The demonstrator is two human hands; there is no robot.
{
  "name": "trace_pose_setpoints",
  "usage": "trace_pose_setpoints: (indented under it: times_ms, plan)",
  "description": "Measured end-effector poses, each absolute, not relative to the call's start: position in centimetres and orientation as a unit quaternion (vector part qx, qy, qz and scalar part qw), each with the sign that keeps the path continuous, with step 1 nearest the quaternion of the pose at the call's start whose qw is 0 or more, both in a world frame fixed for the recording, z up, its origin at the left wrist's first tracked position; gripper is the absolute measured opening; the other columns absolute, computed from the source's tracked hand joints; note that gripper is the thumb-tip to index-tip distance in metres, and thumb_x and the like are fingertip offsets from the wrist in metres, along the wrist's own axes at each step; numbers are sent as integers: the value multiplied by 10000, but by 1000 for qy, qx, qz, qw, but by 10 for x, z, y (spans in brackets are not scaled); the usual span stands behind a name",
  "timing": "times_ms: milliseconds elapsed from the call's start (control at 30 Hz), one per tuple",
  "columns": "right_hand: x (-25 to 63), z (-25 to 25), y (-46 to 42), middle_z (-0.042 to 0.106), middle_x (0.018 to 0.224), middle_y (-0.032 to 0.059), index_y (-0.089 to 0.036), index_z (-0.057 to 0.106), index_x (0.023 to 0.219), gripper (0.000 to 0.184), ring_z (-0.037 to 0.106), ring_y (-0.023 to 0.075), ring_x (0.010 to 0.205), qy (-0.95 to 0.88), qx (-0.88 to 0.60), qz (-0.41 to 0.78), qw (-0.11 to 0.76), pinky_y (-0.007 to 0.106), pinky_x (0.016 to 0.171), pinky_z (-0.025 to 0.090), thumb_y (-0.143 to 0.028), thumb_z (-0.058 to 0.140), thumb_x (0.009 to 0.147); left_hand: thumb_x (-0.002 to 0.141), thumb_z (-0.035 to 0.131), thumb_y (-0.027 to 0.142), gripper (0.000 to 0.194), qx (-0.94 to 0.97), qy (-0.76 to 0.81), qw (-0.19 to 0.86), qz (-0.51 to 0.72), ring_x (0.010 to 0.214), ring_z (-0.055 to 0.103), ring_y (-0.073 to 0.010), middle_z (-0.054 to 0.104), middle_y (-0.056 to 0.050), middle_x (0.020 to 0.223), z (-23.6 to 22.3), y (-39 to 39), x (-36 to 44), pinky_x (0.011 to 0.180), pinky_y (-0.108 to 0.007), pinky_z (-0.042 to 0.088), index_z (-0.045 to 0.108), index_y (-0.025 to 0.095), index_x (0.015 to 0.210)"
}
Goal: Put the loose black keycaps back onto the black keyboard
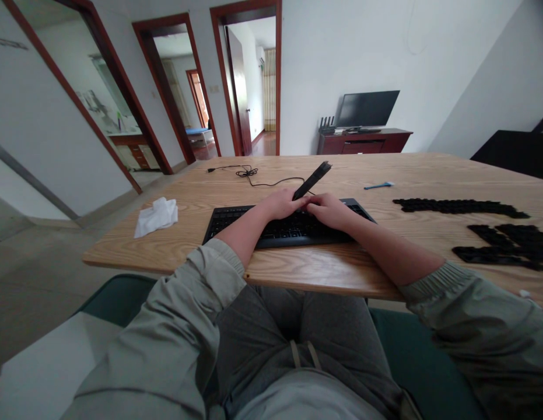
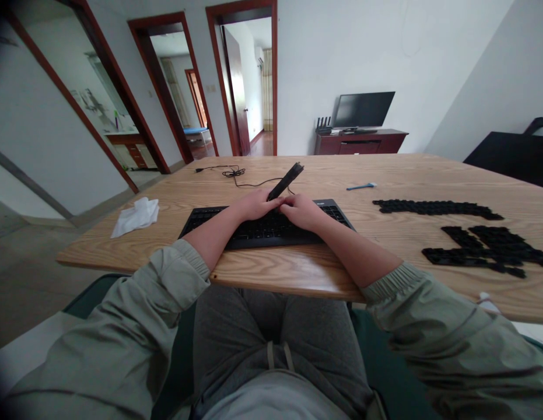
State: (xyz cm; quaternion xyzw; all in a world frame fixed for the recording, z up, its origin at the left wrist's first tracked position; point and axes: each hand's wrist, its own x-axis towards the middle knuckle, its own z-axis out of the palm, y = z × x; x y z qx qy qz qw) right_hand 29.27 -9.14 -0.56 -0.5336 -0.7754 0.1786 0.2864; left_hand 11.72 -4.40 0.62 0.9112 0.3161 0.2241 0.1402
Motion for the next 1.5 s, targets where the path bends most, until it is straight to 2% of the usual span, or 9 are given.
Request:
trace_pose_setpoints:
  times_ms: [133,233,367,533,633,800,1067,1400,1500]
  plan:
    - [293,-2,-97,645,642,35,-131,699,776,268,518,146,571,-750,-546,228,297,272,575,376,-239,464,847,931,414,466,407,914,323,120,213,888,647,-220,717,-76,963,10,-48,116,848,-342,500,675,157,968]
    - [295,-1,-99,612,613,20,-138,687,740,270,493,137,556,-750,-540,241,295,274,567,363,-254,467,843,910,442,404,347,912,329,110,220,862,641,-210,715,-72,950,13,-52,113,831,-333,498,678,153,952]
    - [298,-1,-98,620,631,16,-135,732,841,293,509,142,578,-758,-540,239,278,272,598,383,-244,460,843,881,464,382,327,903,348,110,224,811,633,-199,712,-73,900,14,-55,111,773,-314,499,682,141,921]
    - [301,-3,-98,711,760,43,-153,766,956,322,579,162,645,-767,-558,174,264,278,667,423,-248,476,855,848,475,353,303,900,353,106,234,768,623,-195,705,-69,857,13,-54,110,721,-300,487,685,138,887]
    - [303,-5,-98,746,845,51,-167,772,954,306,628,185,728,-798,-526,148,256,281,737,449,-247,494,851,836,482,345,285,898,357,105,234,756,618,-197,704,-68,846,13,-55,109,720,-304,488,681,143,864]
    - [305,-8,-98,755,882,45,-175,770,917,287,644,193,777,-815,-503,142,251,279,767,468,-230,498,845,834,484,351,278,897,359,105,235,733,611,-201,695,-66,815,13,-55,109,707,-314,492,673,147,846]
    - [305,-5,-99,740,841,39,-152,766,993,318,620,170,728,-797,-507,194,265,278,771,473,-225,503,831,848,487,374,318,899,356,117,228,774,622,-215,701,-81,851,13,-55,108,772,-339,501,692,135,902]
    - [304,-2,-100,726,804,27,-153,762,1029,339,594,153,680,-789,-508,227,259,266,712,470,-226,519,804,829,499,355,285,901,344,117,236,733,612,-200,693,-65,804,13,-54,106,717,-318,490,684,140,857]
    - [304,-4,-98,718,791,32,-152,764,1006,332,590,155,676,-780,-519,220,274,270,703,467,-223,496,823,824,496,329,285,903,329,125,247,770,623,-201,705,-63,847,13,-54,104,746,-316,492,693,135,889]
